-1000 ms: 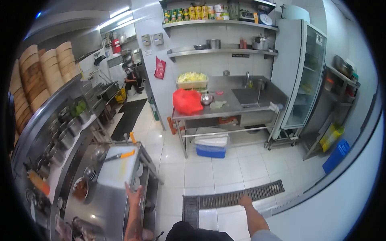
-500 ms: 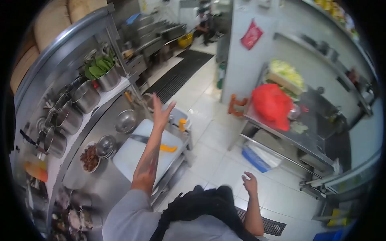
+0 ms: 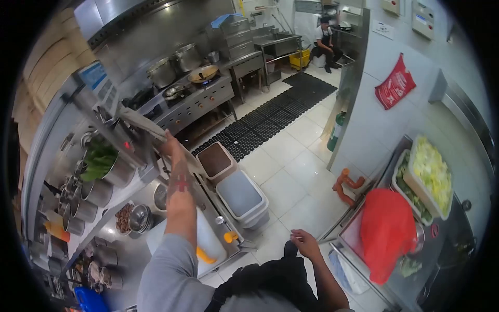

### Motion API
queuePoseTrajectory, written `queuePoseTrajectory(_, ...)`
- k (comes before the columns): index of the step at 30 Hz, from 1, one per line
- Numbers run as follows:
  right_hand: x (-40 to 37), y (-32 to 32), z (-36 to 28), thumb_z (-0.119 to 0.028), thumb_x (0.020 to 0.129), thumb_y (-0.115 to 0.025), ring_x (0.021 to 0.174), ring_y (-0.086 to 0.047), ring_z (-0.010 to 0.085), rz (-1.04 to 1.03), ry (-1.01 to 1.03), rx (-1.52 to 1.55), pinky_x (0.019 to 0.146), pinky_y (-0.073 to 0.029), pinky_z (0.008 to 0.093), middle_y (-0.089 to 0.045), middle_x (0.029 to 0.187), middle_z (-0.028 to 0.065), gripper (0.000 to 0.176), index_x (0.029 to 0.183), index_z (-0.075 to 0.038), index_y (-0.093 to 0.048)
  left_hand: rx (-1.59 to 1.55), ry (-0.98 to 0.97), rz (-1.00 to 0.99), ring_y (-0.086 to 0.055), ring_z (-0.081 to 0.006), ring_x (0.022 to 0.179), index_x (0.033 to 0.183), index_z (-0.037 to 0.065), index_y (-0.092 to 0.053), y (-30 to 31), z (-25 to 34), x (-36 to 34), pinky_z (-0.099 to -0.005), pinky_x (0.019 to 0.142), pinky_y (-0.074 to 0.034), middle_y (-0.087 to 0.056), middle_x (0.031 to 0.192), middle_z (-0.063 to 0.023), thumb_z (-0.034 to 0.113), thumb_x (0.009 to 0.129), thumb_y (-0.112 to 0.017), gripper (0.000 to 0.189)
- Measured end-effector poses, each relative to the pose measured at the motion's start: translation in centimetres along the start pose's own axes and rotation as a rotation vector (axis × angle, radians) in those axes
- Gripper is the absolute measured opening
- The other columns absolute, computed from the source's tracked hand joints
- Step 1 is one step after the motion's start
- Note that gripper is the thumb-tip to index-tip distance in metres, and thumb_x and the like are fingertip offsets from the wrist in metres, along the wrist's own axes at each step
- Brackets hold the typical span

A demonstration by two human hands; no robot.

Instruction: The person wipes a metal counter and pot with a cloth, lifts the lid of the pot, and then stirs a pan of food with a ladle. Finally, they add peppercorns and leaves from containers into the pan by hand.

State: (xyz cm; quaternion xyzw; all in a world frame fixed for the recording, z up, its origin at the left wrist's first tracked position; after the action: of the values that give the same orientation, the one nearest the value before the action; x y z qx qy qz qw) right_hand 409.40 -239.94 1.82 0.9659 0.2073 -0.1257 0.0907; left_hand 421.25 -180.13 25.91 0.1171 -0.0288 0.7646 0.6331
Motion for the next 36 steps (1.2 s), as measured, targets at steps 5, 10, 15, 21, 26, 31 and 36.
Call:
queuePoseTrajectory(5, 8.0, 0.8, -5.1, -0.029, 0.093, -0.065, 0.096, -0.070, 0.0221, -0.250, 0.103, -0.180, 0.085, -0.055, 0.0337, -0.072, 0.109, 0.0112, 0.039, 0.124, -0.006, -0.064, -0.244, -0.291, -0.242, -0.067, -0.0404, 0.099, 0.100, -0.011, -0.068, -4.0, -4.4, -1.4, -0.0455, 0.086, -0.050, -0.070, 0.101, -0.0267, 0.033, 0.093, -0.065, 0.044)
queuePoseTrajectory(10, 16.5, -0.8, -12.2, -0.026, 0.093, -0.065, 0.100, -0.069, 0.0263, -0.390, 0.304, -0.315, 0.087, -0.054, 0.0358, -0.070, 0.114, 0.0132, 0.036, 0.123, -0.006, -0.064, 0.168, -0.100, -0.274, -0.068, -0.0320, 0.096, 0.107, -0.012, -0.066, 4.0, -8.2, -7.9, -0.0407, 0.087, -0.050, -0.070, 0.102, -0.0243, 0.027, 0.095, -0.063, 0.040)
queuePoseTrajectory(15, 18.5, -13.1, -36.5, -0.018, 0.087, -0.069, 0.121, -0.057, 0.0331, -0.635, 0.814, 0.018, 0.105, -0.044, 0.0397, -0.055, 0.137, 0.0164, 0.046, 0.130, -0.007, -0.060, -0.189, -0.235, -0.630, -0.063, -0.0205, 0.094, 0.121, -0.009, -0.061, 12.1, 4.2, -17.0, -0.0365, 0.087, -0.049, -0.069, 0.110, -0.0151, 0.018, 0.096, -0.063, 0.037)
queuePoseTrajectory(21, 16.0, -28.7, -42.7, -0.013, 0.086, -0.068, 0.137, -0.044, 0.0326, -0.714, 1.166, -0.123, 0.112, -0.037, 0.0388, -0.043, 0.151, 0.0175, 0.065, 0.147, -0.015, -0.045, -0.774, 0.583, -0.874, -0.063, -0.0189, 0.102, 0.127, 0.006, -0.054, 14.7, -4.6, -23.6, -0.0392, 0.088, -0.052, -0.064, 0.115, -0.0063, 0.012, 0.097, -0.058, 0.031)
queuePoseTrajectory(26, 20.5, -28.0, -33.0, -0.001, 0.089, -0.065, 0.124, -0.056, 0.0199, -0.897, 0.508, 0.304, 0.103, -0.045, 0.0313, -0.059, 0.134, 0.0166, 0.055, 0.141, 0.005, -0.047, -0.156, 0.150, -0.531, -0.061, -0.0185, 0.100, 0.131, 0.008, -0.053, 14.1, -12.3, -24.5, -0.0373, 0.082, -0.052, -0.060, 0.124, -0.0078, 0.023, 0.107, -0.039, 0.032)
queuePoseTrajectory(31, 27.0, -23.8, -31.0, 0.003, 0.087, -0.067, 0.103, -0.063, 0.0169, -1.069, 0.278, 0.228, 0.092, -0.050, 0.0288, -0.065, 0.117, 0.0141, 0.044, 0.129, 0.012, -0.054, -0.885, 0.634, -0.752, -0.058, -0.0105, 0.088, 0.126, 0.012, -0.057, 7.6, -7.4, -25.5, -0.0283, 0.074, -0.048, -0.059, 0.120, -0.0023, 0.036, 0.104, -0.048, 0.034)
queuePoseTrajectory(36, 35.4, -21.7, -29.9, 0.006, 0.085, -0.069, 0.101, -0.063, 0.0142, -1.383, 0.261, 0.067, 0.091, -0.050, 0.0274, -0.066, 0.114, 0.0107, 0.037, 0.121, 0.008, -0.061, -0.881, 0.745, -0.207, -0.060, -0.0127, 0.089, 0.123, 0.007, -0.057, 0.6, -7.4, -25.8, -0.0249, 0.079, -0.047, -0.063, 0.107, -0.0019, 0.039, 0.102, -0.052, 0.039)
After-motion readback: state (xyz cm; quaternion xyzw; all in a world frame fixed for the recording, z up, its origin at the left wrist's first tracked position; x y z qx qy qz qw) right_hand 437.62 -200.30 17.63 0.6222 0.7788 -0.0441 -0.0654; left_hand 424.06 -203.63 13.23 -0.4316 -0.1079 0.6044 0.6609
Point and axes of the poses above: each hand's wrist, its own x-axis towards the middle knuckle, its own y-axis out of the back of the hand, z = x × y, the point moved 6 cm from there along x, towards the middle knuckle
